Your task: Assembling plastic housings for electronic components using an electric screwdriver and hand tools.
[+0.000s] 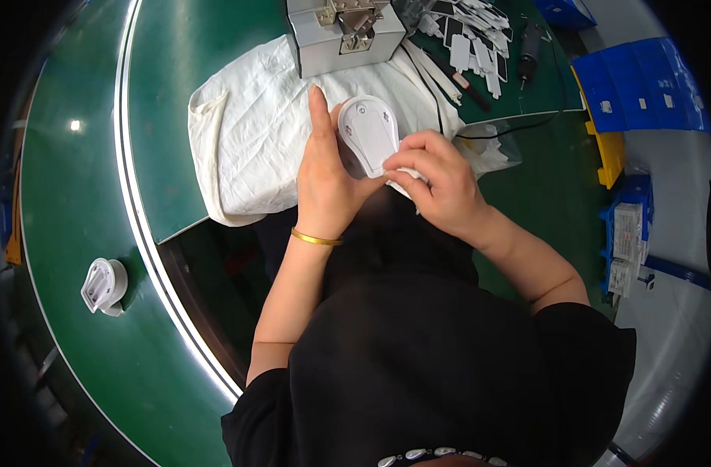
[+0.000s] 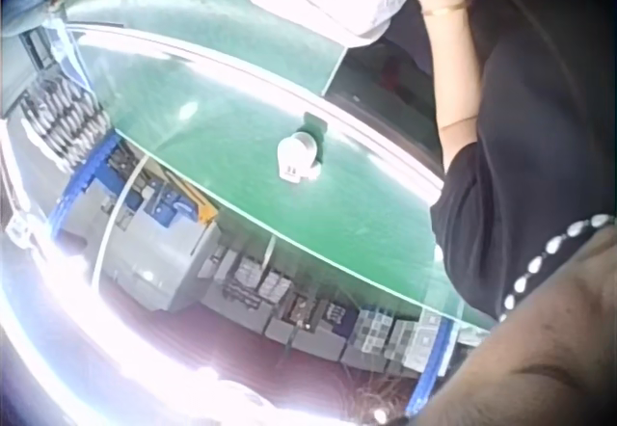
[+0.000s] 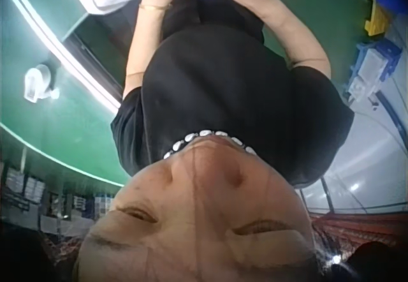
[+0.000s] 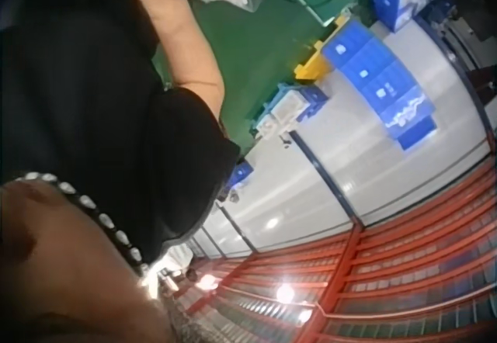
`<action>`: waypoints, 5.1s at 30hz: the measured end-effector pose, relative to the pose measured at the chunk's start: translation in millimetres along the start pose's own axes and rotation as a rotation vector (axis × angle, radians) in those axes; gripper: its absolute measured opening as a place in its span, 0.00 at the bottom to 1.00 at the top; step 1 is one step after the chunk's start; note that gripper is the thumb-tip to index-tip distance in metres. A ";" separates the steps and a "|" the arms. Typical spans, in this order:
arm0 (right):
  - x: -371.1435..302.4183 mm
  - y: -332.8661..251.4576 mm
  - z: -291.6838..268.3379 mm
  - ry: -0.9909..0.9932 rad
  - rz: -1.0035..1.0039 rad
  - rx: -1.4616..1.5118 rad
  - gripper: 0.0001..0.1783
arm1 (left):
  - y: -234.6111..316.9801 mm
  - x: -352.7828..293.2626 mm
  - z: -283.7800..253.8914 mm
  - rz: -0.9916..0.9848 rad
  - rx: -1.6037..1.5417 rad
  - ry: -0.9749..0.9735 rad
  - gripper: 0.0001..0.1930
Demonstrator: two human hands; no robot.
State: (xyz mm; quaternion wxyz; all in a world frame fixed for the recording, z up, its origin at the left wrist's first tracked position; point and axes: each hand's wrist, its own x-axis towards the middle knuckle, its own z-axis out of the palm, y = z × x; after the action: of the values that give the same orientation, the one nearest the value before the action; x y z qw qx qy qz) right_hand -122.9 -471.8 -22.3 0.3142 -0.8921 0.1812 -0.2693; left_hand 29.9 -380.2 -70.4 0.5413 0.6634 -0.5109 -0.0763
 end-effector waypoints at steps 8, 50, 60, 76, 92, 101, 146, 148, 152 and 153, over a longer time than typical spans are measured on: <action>16.1 10.7 -3.5 -0.027 0.070 0.065 0.05 | -0.8 0.5 -2.7 -0.033 0.002 -0.029 0.72; 4.4 -7.4 -14.1 -0.124 0.408 0.244 0.05 | -1.0 1.4 1.1 -0.008 0.129 0.005 0.60; 3.7 -19.0 -6.8 -0.098 0.505 0.210 0.05 | 0.8 0.0 0.4 -0.095 0.002 -0.025 0.60; 10.4 -11.2 -5.6 -0.116 0.730 0.484 0.04 | -6.5 -2.0 1.1 0.014 0.034 0.020 0.60; 3.5 -15.2 -2.1 -0.086 0.613 0.369 0.04 | -6.4 -2.3 1.1 0.035 0.041 0.027 0.61; -3.9 -11.0 10.3 0.038 0.651 0.479 0.05 | -12.1 -5.9 4.7 -0.024 0.025 0.000 0.60; 68.1 1.4 14.3 -0.419 0.276 0.969 0.29 | 36.4 19.3 -112.7 0.222 0.429 -0.147 0.29; 76.0 4.3 21.5 -0.393 0.255 1.023 0.34 | 28.6 36.8 -124.6 0.242 0.388 -0.065 0.24; 83.4 9.0 13.8 -0.235 0.073 0.957 0.35 | -58.0 100.9 -181.7 -0.019 0.342 0.391 0.21; 80.0 13.8 11.0 -0.279 0.093 0.902 0.34 | -90.6 124.2 -204.1 0.019 0.445 0.555 0.21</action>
State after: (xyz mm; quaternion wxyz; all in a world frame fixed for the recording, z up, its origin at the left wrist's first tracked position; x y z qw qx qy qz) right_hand -55.3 -516.2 -9.3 0.7035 -0.6851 0.0421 -0.1844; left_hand 275.4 -353.8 -4.3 0.5022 0.7557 -0.3549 0.2251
